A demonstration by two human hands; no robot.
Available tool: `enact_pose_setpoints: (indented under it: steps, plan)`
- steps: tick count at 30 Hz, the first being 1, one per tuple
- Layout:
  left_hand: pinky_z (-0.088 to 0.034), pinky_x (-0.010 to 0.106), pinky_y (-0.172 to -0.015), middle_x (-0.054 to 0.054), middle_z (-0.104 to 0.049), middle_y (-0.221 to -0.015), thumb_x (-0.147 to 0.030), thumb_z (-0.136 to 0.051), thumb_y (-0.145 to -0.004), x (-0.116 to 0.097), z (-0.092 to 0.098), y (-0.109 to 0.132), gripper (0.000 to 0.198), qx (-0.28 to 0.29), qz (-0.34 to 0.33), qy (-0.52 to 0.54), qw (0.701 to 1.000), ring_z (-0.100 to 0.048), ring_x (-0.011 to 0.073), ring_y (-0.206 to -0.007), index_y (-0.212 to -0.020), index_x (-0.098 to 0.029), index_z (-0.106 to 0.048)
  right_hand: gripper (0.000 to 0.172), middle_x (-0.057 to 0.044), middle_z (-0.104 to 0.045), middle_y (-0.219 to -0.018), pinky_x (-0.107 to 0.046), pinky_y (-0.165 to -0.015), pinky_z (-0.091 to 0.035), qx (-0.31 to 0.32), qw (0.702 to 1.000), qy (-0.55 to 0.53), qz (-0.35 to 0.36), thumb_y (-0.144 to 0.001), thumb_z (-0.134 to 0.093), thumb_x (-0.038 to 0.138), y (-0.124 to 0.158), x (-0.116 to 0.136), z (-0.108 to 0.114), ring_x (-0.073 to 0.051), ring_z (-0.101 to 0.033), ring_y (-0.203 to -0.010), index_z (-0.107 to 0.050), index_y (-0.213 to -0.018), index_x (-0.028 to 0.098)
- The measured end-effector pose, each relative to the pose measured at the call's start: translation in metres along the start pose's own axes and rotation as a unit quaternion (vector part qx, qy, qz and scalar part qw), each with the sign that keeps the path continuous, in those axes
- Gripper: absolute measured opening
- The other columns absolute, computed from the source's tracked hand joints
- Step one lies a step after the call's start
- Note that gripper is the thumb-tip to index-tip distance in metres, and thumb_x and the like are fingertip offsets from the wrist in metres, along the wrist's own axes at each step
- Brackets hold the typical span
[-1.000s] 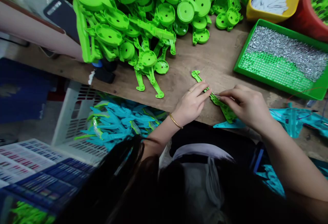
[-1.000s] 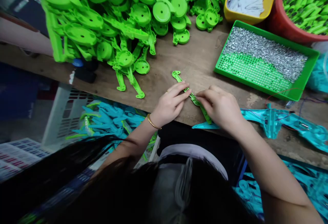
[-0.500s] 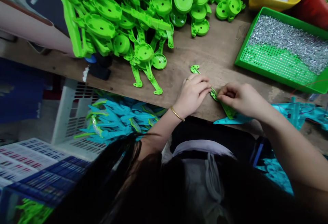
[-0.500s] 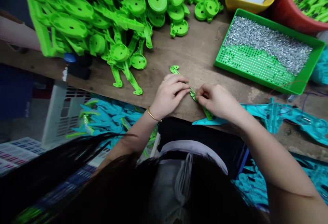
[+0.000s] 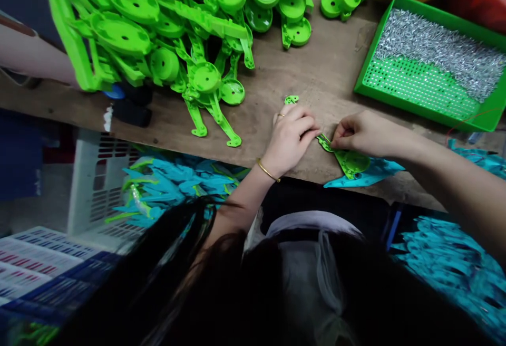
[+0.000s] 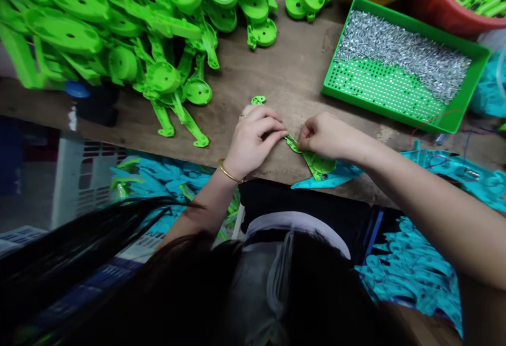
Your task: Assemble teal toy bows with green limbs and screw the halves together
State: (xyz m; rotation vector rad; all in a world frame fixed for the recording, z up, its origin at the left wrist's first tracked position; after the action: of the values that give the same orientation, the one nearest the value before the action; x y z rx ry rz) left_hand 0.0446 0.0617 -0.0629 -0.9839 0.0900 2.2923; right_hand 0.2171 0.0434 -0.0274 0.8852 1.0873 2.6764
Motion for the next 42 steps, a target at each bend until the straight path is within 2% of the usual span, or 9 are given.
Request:
enact_pose_setpoints:
  steps: [7, 12, 16, 20, 23, 29, 32, 36, 42]
  plan:
    - [-0.042, 0.042, -0.092, 0.002, -0.063, -0.095, -0.029, -0.059, -0.089, 0.001, 0.000, -0.001, 0.014, 0.018, 0.011, -0.017, 1.000, -0.054, 0.0220, -0.102, -0.079, -0.020, -0.065, 0.015, 0.004, -0.053, -0.047, -0.024, -0.045, -0.031, 0.009, 1.000, 0.006, 0.029, -0.073, -0.068, 0.030, -0.002, -0.005, 0.000, -0.007, -0.041, -0.042, -0.068, -0.065, 0.018]
    - [-0.043, 0.043, -0.092, 0.003, -0.062, -0.095, -0.030, -0.057, -0.090, 0.002, 0.000, 0.001, 0.016, 0.025, 0.003, -0.019, 1.000, -0.054, 0.0225, -0.102, -0.081, -0.020, -0.065, 0.013, 0.000, -0.055, -0.050, -0.026, -0.053, -0.035, -0.064, 0.994, 0.059, 0.059, -0.072, -0.067, 0.025, -0.003, 0.001, -0.010, -0.011, -0.050, -0.052, -0.067, -0.060, 0.018]
    - [-0.042, 0.042, -0.094, 0.003, -0.063, -0.096, -0.033, -0.056, -0.091, 0.004, 0.000, 0.002, 0.017, 0.018, 0.001, -0.017, 1.000, -0.054, 0.0219, -0.103, -0.083, -0.020, -0.065, 0.021, -0.003, -0.061, -0.062, -0.027, -0.063, -0.037, -0.104, 0.989, 0.101, 0.000, -0.080, -0.058, 0.028, 0.005, 0.007, -0.015, -0.012, -0.058, -0.066, -0.069, -0.071, 0.012]
    - [-0.044, 0.041, -0.093, 0.002, -0.063, -0.094, -0.031, -0.057, -0.090, 0.003, 0.000, 0.003, 0.016, 0.000, -0.010, -0.029, 1.000, -0.055, 0.0204, -0.099, -0.081, -0.020, -0.064, 0.012, 0.001, -0.061, -0.058, -0.024, -0.056, -0.035, -0.058, 0.996, 0.032, 0.059, -0.078, -0.062, 0.025, 0.009, -0.001, -0.013, -0.010, -0.052, -0.056, -0.070, -0.077, 0.017]
    - [-0.045, 0.041, -0.092, 0.002, -0.063, -0.093, -0.029, -0.058, -0.090, 0.002, 0.000, 0.002, 0.014, -0.003, -0.020, -0.052, 0.998, -0.055, 0.0197, -0.097, -0.080, -0.020, -0.064, 0.015, 0.003, -0.058, -0.056, -0.024, -0.054, -0.033, -0.036, 0.995, 0.001, 0.096, -0.078, -0.065, 0.034, 0.007, -0.010, -0.014, -0.010, -0.050, -0.054, -0.070, -0.078, 0.020]
    - [-0.044, 0.040, -0.092, 0.002, -0.064, -0.093, -0.029, -0.059, -0.089, 0.003, 0.000, 0.002, 0.013, -0.008, -0.020, -0.052, 0.998, -0.055, 0.0194, -0.097, -0.081, -0.020, -0.064, 0.016, -0.002, -0.059, -0.060, -0.027, -0.057, -0.033, -0.104, 0.993, 0.043, 0.026, -0.072, -0.071, 0.035, 0.000, -0.007, -0.021, -0.016, -0.055, -0.063, -0.067, -0.070, 0.020]
    - [-0.043, 0.039, -0.092, 0.002, -0.065, -0.092, -0.027, -0.061, -0.087, 0.002, 0.000, 0.002, 0.012, -0.013, -0.017, -0.036, 0.999, -0.056, 0.0188, -0.096, -0.080, -0.019, -0.065, 0.016, -0.003, -0.064, -0.068, -0.027, -0.057, -0.032, -0.089, 0.994, 0.063, 0.030, -0.076, -0.068, 0.035, 0.009, -0.003, -0.018, -0.017, -0.057, -0.066, -0.068, -0.078, 0.020]
    - [-0.043, 0.039, -0.093, 0.001, -0.065, -0.092, -0.027, -0.062, -0.087, 0.001, 0.000, 0.001, 0.011, -0.012, -0.023, -0.026, 0.999, -0.057, 0.0183, -0.094, -0.080, -0.019, -0.065, 0.025, -0.004, -0.069, -0.083, -0.028, -0.057, -0.029, -0.160, 0.982, 0.097, 0.037, -0.088, -0.052, 0.039, 0.039, -0.004, -0.017, -0.018, -0.060, -0.070, -0.065, -0.099, 0.021]
    - [-0.044, 0.040, -0.093, 0.002, -0.066, -0.092, -0.028, -0.060, -0.088, -0.001, 0.002, 0.000, 0.012, -0.018, -0.038, -0.050, 0.998, -0.058, 0.0183, -0.095, -0.081, -0.019, -0.064, 0.028, -0.007, -0.067, -0.087, -0.029, -0.052, -0.019, -0.215, 0.941, 0.244, 0.090, -0.095, -0.038, 0.028, 0.065, -0.005, -0.054, -0.017, -0.059, -0.067, -0.065, -0.093, 0.020]
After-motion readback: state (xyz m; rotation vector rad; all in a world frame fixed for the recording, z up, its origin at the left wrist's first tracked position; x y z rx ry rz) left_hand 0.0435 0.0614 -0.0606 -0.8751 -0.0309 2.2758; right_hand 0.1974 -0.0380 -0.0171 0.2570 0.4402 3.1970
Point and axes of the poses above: each hand's wrist, its own y-axis away from the middle knuckle, its own z-axis out of the back of the hand, x = y × z, the point moved 2 cm from there along -y, towards the middle knuckle
